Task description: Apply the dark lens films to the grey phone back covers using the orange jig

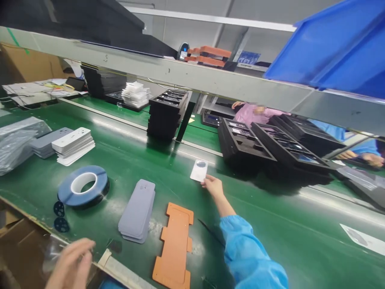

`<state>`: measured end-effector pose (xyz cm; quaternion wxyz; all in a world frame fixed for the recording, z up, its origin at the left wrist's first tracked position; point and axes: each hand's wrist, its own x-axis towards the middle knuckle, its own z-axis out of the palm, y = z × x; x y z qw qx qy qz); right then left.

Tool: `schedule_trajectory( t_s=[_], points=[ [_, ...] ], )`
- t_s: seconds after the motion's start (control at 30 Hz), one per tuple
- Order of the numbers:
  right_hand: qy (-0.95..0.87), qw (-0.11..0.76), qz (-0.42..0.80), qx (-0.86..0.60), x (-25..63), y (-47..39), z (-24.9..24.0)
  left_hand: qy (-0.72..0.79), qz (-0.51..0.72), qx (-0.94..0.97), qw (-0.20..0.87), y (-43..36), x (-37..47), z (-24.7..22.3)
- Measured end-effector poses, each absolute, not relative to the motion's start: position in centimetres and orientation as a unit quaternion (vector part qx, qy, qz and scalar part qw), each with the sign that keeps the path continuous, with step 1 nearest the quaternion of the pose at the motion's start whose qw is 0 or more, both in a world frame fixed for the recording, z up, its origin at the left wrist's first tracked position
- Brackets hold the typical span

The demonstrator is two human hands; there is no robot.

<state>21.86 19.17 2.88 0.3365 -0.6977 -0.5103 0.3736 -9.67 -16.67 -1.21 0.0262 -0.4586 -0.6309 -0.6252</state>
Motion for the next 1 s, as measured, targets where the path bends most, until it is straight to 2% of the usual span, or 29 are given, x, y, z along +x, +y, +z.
schedule_trajectory(
  t_s=[0.07, 0.1, 0.2, 0.3, 0.4, 0.5, 0.67, 0.87, 1.0],
  points=[
    [-0.517, 0.309, 0.342, -0.721, 22.4, 20.5, 3.0, -0.686, -0.616, -0.366, 0.129, -17.6, -13.1, -1.8],
    [-0.523, 0.295, 0.327, -0.730, 22.7, 20.8, 3.0, -0.724, -0.599, -0.320, 0.118, -18.1, -14.4, -2.2],
    [-0.550, 0.258, 0.284, -0.742, 22.9, 20.9, 2.9, -0.802, -0.570, -0.177, -0.031, -19.4, -17.0, -3.4],
    [-0.594, 0.233, 0.253, -0.727, 21.6, 19.1, 3.0, -0.775, -0.578, -0.111, -0.228, -20.6, -17.2, -3.8],
    [-0.679, 0.239, 0.222, -0.658, 18.4, 13.9, 3.7, -0.752, -0.562, -0.185, -0.290, -21.3, -15.8, -2.3],
    [-0.751, 0.294, 0.299, -0.510, 14.4, 6.2, 5.2, -0.720, -0.557, -0.251, -0.329, -21.0, -13.6, 0.2],
    [-0.832, 0.187, 0.437, -0.284, 8.1, -3.6, 6.2, -0.661, -0.560, -0.271, -0.419, -19.9, -10.2, 2.0],
    [-0.841, 0.145, 0.460, -0.247, 5.1, -5.5, 4.7, -0.608, -0.466, -0.331, -0.550, -20.6, -7.9, 1.6],
    [-0.796, 0.141, 0.535, -0.246, 5.3, -5.4, 3.5, -0.544, -0.406, -0.418, -0.603, -20.6, -8.3, 2.4]
  ],
)
